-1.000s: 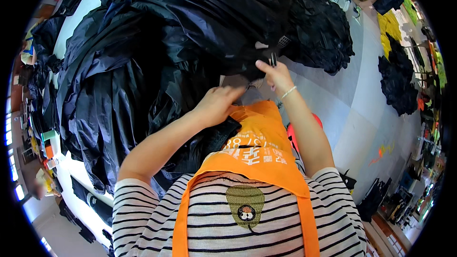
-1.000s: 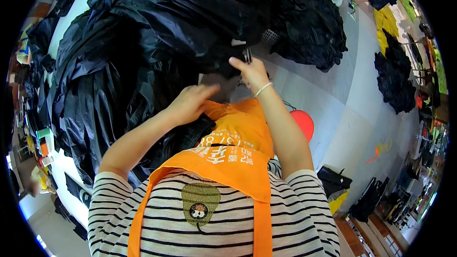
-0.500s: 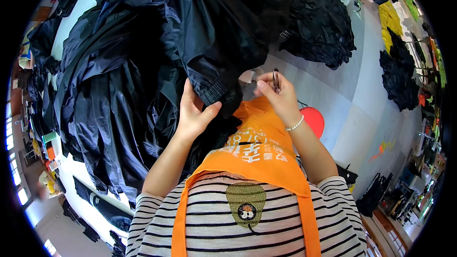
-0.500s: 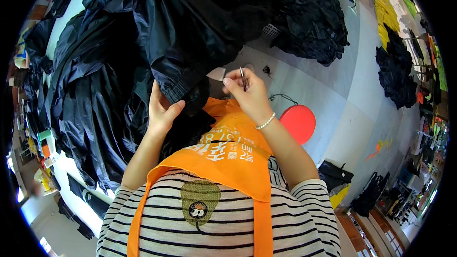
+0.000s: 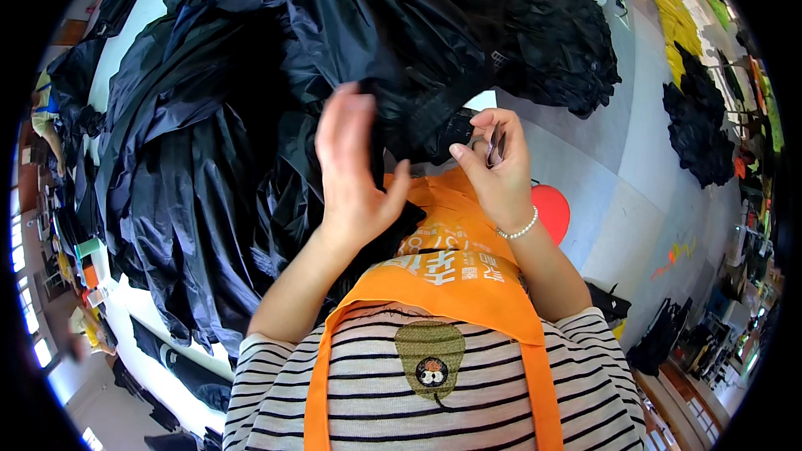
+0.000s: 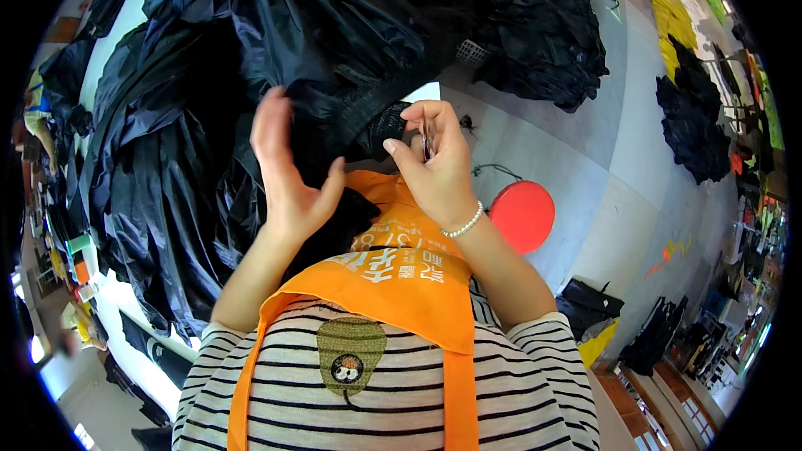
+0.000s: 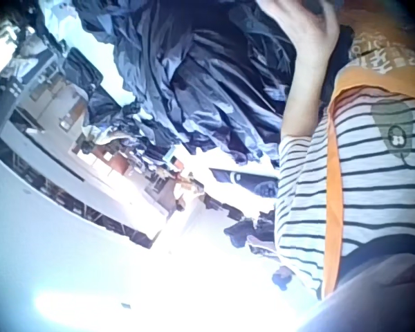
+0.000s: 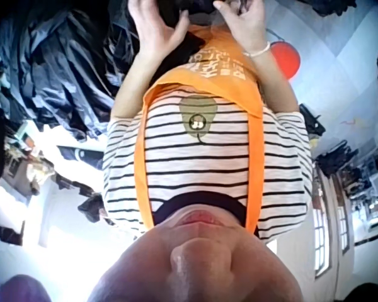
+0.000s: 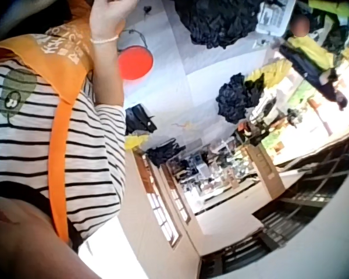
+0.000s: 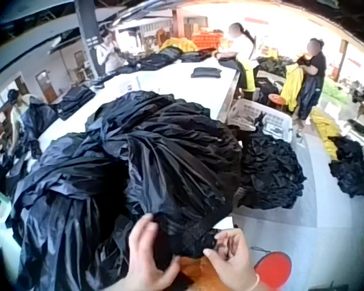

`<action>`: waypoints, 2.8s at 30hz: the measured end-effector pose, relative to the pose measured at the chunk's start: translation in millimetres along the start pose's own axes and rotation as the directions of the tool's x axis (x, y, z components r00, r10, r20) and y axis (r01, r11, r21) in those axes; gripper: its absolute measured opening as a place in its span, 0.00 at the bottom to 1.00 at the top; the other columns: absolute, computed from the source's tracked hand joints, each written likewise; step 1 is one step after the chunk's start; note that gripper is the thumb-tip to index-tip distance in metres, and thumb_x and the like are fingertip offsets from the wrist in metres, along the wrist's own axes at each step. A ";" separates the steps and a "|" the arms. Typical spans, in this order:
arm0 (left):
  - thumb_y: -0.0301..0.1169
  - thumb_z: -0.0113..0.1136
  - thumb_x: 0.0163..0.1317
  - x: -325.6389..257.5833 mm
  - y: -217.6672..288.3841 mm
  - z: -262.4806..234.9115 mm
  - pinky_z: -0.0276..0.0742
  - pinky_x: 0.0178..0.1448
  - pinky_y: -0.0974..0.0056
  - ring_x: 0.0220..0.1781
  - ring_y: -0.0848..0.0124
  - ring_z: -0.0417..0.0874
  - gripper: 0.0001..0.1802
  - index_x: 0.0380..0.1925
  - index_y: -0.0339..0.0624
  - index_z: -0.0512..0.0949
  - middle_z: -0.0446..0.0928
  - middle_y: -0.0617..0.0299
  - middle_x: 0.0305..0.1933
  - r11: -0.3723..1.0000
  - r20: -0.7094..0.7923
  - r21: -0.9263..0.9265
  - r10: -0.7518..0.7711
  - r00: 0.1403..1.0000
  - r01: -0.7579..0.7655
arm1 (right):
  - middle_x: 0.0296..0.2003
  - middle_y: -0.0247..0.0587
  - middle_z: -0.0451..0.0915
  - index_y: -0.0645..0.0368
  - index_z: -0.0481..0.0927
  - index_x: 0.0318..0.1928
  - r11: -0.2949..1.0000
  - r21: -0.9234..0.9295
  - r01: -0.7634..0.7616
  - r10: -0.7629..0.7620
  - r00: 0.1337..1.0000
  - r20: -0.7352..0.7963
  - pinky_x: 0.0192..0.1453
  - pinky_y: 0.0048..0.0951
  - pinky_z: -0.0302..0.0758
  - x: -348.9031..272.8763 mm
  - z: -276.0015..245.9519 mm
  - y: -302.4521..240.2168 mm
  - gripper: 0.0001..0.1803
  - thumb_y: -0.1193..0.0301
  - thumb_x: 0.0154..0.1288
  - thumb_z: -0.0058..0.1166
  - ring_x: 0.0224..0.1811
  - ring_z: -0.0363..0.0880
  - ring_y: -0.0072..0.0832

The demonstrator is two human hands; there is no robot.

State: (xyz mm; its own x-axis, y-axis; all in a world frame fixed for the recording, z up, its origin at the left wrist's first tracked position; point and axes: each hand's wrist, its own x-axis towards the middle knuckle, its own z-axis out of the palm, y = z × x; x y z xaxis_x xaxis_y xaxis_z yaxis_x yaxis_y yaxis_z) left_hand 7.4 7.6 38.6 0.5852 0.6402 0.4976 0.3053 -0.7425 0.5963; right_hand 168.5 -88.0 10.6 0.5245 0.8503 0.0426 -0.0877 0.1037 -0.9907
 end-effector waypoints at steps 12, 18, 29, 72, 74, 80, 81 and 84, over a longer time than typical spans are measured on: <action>0.44 0.76 0.41 68.6 -12.5 -0.8 0.62 0.64 0.52 0.50 0.61 0.77 0.25 0.37 0.42 0.82 0.79 0.61 0.40 0.994 0.488 -0.056 0.105 0.866 -0.089 | 0.32 0.36 0.82 0.58 0.70 0.46 0.882 -0.377 0.283 -0.237 0.957 0.165 0.28 0.16 0.67 -3.9 -18.3 -25.9 0.19 0.83 0.56 0.61 0.24 0.72 0.13; 0.31 0.75 0.40 53.5 -21.5 7.3 0.62 0.59 0.58 0.45 0.61 0.76 0.16 0.31 0.42 0.82 0.78 0.63 0.36 0.990 0.338 -0.123 0.110 0.935 -0.073 | 0.33 0.32 0.83 0.62 0.76 0.43 0.982 -0.188 -0.011 0.026 0.997 0.078 0.34 0.15 0.68 -1.3 -20.0 -24.5 0.08 0.77 0.64 0.57 0.30 0.73 0.11; 0.17 0.68 0.39 43.9 -10.4 14.1 0.63 0.67 0.50 0.52 0.57 0.75 0.24 0.41 0.42 0.81 0.76 0.58 0.44 0.968 0.267 -0.204 0.196 0.944 -0.144 | 0.17 0.26 0.70 0.60 0.78 0.31 0.780 0.149 -0.608 0.557 0.783 0.278 0.20 0.16 0.57 8.6 -17.7 -15.8 0.17 0.59 0.72 0.51 0.16 0.61 0.11; 0.36 0.73 0.47 52.4 -27.6 16.7 0.57 0.63 0.56 0.41 0.67 0.76 0.14 0.32 0.42 0.83 0.79 0.63 0.32 0.990 0.353 -0.138 0.088 0.931 -0.041 | 0.27 0.39 0.78 0.61 0.80 0.33 0.711 -0.626 0.319 -0.181 0.944 0.275 0.30 0.27 0.72 43.6 -3.7 -39.5 0.04 0.76 0.58 0.62 0.27 0.79 0.26; 0.34 0.72 0.49 50.0 -29.5 17.5 0.58 0.61 0.57 0.41 0.66 0.75 0.12 0.29 0.40 0.83 0.79 0.62 0.30 0.985 0.351 -0.171 0.072 0.934 -0.011 | 0.27 0.40 0.79 0.61 0.79 0.33 0.649 -0.679 0.343 -0.207 0.938 0.276 0.30 0.27 0.73 44.5 -0.7 -37.0 0.04 0.75 0.60 0.60 0.27 0.80 0.26; 0.31 0.71 0.50 51.6 -29.8 16.1 0.60 0.60 0.59 0.41 0.66 0.75 0.10 0.30 0.39 0.83 0.79 0.62 0.30 0.976 0.354 -0.209 0.025 0.935 0.053 | 0.25 0.39 0.78 0.61 0.79 0.32 0.908 -0.407 0.096 -0.072 0.995 0.073 0.31 0.21 0.71 55.9 -4.1 -34.2 0.06 0.73 0.65 0.56 0.24 0.76 0.23; 0.31 0.71 0.50 51.7 -29.5 15.8 0.60 0.60 0.59 0.41 0.65 0.75 0.10 0.30 0.38 0.83 0.79 0.62 0.30 0.978 0.344 -0.202 0.028 0.939 0.045 | 0.24 0.38 0.78 0.62 0.79 0.32 0.934 -0.350 0.078 -0.054 0.996 0.076 0.31 0.19 0.71 58.5 -7.6 -34.1 0.06 0.72 0.66 0.56 0.24 0.75 0.22; 0.31 0.70 0.50 50.0 -28.2 17.5 0.60 0.61 0.57 0.41 0.65 0.76 0.10 0.31 0.39 0.83 0.79 0.62 0.30 0.985 0.338 -0.172 0.043 0.940 0.016 | 0.22 0.37 0.74 0.64 0.78 0.30 0.867 -0.472 0.160 -0.047 0.969 0.242 0.30 0.20 0.68 55.9 -4.0 -36.6 0.07 0.74 0.61 0.60 0.23 0.71 0.21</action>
State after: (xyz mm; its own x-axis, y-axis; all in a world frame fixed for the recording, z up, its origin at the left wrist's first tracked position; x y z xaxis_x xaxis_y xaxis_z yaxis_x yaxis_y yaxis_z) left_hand 41.2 57.2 35.6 0.8173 0.5031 0.2809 0.1812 -0.6872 0.7036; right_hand 204.5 -46.3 48.8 0.3076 0.9440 0.1193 0.4075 -0.0174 -0.9130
